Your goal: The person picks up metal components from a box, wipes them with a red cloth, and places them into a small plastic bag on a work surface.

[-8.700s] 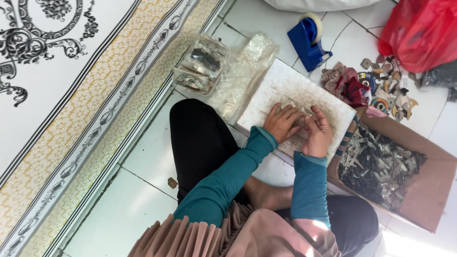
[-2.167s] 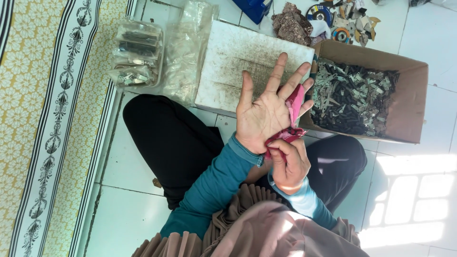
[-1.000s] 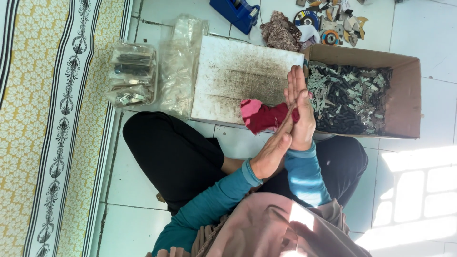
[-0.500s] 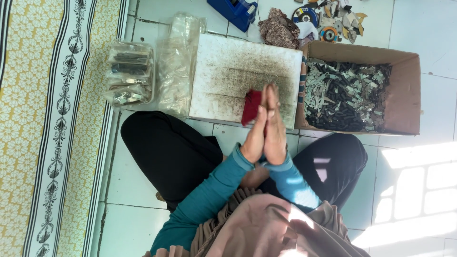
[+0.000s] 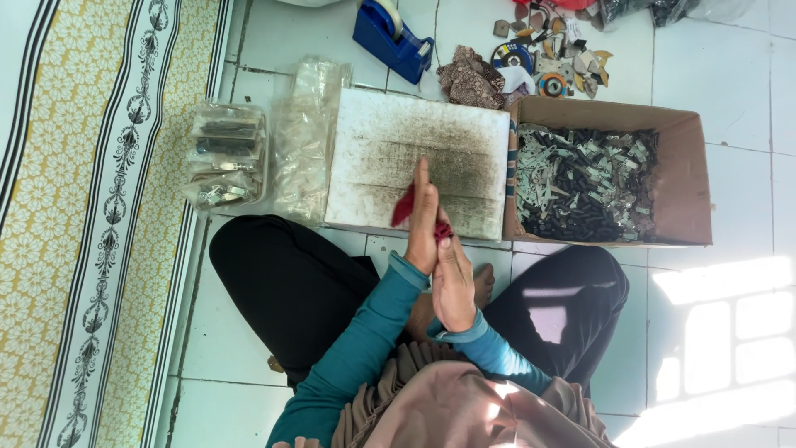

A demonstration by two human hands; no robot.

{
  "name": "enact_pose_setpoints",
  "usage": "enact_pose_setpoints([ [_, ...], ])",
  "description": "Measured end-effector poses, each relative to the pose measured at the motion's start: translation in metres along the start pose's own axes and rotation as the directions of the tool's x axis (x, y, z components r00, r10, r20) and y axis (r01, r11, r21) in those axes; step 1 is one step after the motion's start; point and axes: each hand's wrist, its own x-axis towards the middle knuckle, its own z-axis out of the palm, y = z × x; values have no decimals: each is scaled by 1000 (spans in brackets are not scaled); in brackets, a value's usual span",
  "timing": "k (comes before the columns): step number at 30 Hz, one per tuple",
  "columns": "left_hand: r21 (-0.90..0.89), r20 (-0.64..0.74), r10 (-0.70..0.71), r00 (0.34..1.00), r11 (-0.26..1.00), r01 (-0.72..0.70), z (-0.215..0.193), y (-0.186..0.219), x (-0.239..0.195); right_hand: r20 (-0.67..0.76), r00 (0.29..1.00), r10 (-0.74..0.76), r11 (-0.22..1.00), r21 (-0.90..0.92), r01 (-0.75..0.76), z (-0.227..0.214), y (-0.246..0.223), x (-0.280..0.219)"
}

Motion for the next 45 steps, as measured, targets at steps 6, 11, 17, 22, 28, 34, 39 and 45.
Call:
enact_pose_setpoints([
  [6, 136, -174, -12, 985, 990, 36, -15, -8, 12, -126, 983, -131, 989, 54, 139, -24, 24, -4],
  [11, -767, -290, -484, 826, 634, 102, -26, -42, 18, -6, 954, -299, 945, -136, 296, -13, -30, -17],
  [17, -710, 65, -525, 848, 573, 409, 23, -5, -17, 345, 828, -443, 617, -552, 560, -47, 18, 31],
  [22, -686, 247, -548, 799, 484, 544, 35, 1, -51, 100, 949, -299, 790, -532, 305, -56, -4, 38],
  [28, -694, 216, -313, 925, 617, 371, -7, -18, -23, 247, 905, -347, 795, -434, 424, -22, 2, -21],
  [34, -578, 201, -362, 910, 707, 408, 18, 4, -57, 197, 917, -346, 846, -358, 395, -29, 1, 37],
  [39, -471, 298, -382, 875, 738, 483, 5, -40, -67, 72, 975, -209, 978, 1, 210, -39, -18, 67],
  [45, -684, 197, -650, 734, 445, 578, -19, -129, -62, -41, 951, -307, 896, 323, 303, -20, -8, 33],
])
